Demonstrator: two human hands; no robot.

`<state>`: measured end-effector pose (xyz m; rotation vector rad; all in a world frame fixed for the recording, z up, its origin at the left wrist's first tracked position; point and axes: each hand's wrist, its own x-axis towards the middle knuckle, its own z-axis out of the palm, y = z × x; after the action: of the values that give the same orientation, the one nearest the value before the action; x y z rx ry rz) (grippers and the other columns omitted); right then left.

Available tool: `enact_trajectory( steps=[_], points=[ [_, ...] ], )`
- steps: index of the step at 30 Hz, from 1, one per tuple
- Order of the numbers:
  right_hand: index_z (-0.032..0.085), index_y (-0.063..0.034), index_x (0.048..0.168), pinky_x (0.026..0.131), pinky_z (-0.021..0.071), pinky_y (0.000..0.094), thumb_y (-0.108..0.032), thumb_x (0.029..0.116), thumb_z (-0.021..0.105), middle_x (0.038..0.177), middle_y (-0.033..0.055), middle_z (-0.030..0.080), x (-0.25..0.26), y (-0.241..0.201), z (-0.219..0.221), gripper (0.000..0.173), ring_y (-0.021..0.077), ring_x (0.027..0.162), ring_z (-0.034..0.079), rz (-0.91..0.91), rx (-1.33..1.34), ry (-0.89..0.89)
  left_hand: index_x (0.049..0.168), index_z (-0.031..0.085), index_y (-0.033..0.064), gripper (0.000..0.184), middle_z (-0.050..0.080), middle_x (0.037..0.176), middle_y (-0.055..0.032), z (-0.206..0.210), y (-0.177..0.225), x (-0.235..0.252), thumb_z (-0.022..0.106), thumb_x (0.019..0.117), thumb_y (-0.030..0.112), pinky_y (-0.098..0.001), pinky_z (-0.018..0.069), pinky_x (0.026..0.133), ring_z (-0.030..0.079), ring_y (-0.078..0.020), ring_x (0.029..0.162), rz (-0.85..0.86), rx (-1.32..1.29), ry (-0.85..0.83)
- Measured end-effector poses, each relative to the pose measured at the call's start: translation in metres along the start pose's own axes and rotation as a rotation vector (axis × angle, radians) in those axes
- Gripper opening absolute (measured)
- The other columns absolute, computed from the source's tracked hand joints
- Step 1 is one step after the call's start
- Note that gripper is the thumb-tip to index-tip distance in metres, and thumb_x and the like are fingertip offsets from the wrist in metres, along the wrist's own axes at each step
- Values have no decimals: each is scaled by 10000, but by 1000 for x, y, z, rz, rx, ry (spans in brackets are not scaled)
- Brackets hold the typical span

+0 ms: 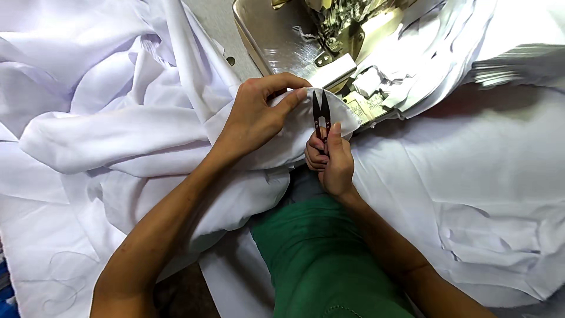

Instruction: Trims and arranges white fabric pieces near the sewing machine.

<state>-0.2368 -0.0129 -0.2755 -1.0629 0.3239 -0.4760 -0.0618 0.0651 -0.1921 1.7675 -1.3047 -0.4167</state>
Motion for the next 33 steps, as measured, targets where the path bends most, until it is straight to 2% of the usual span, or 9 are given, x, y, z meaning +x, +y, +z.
enact_trajectory(
  steps=[13, 20, 23, 28, 30, 33],
  points=[
    [456, -188, 786, 398, 242, 163, -546, 1097, 253, 540, -90, 311, 0, 0, 2, 516, 8, 407, 264, -6, 57, 2, 1119, 746, 107, 197, 734, 974, 32, 1, 1, 0, 610, 1032, 219, -176, 513, 741, 637, 17, 817, 2, 3, -7],
    [443, -185, 764, 406, 257, 177, -571, 1088, 290, 553, -71, 325, 2, 2, -2, 527, 26, 422, 283, -67, -135, 41, 1122, 750, 107, 196, 737, 976, 39, 2, 1, 0, 618, 1028, 216, -170, 508, 725, 632, 20, 808, 13, -4, -12],
    [443, -175, 761, 409, 267, 196, -555, 1097, 272, 559, -56, 332, 5, -2, -5, 535, 44, 428, 294, -76, -241, 39, 1126, 755, 114, 204, 744, 1016, 37, 2, 0, -1, 615, 1027, 224, -179, 528, 765, 653, 17, 851, 18, 32, -18],
    [457, -198, 784, 410, 246, 168, -585, 1083, 283, 569, -87, 332, 8, -8, -11, 519, 13, 433, 280, -105, -150, -25, 1129, 742, 135, 209, 726, 968, 55, -2, 0, 1, 599, 1034, 255, -181, 508, 740, 629, 22, 813, -19, 39, -56],
    [475, -205, 800, 411, 263, 168, -588, 1079, 301, 574, -95, 344, 7, -14, -14, 506, 8, 433, 292, -144, -152, -14, 1129, 727, 128, 198, 715, 943, 47, -2, 0, 1, 609, 1030, 252, -184, 511, 736, 627, 11, 804, -3, 30, -71],
    [487, -198, 830, 413, 308, 190, -593, 1078, 307, 589, -88, 356, 7, -28, -22, 500, 23, 442, 322, -226, -330, 29, 1123, 708, 92, 188, 694, 937, 18, -3, 4, 1, 621, 1021, 225, -193, 508, 740, 614, -13, 806, 78, 75, -63]
  ],
)
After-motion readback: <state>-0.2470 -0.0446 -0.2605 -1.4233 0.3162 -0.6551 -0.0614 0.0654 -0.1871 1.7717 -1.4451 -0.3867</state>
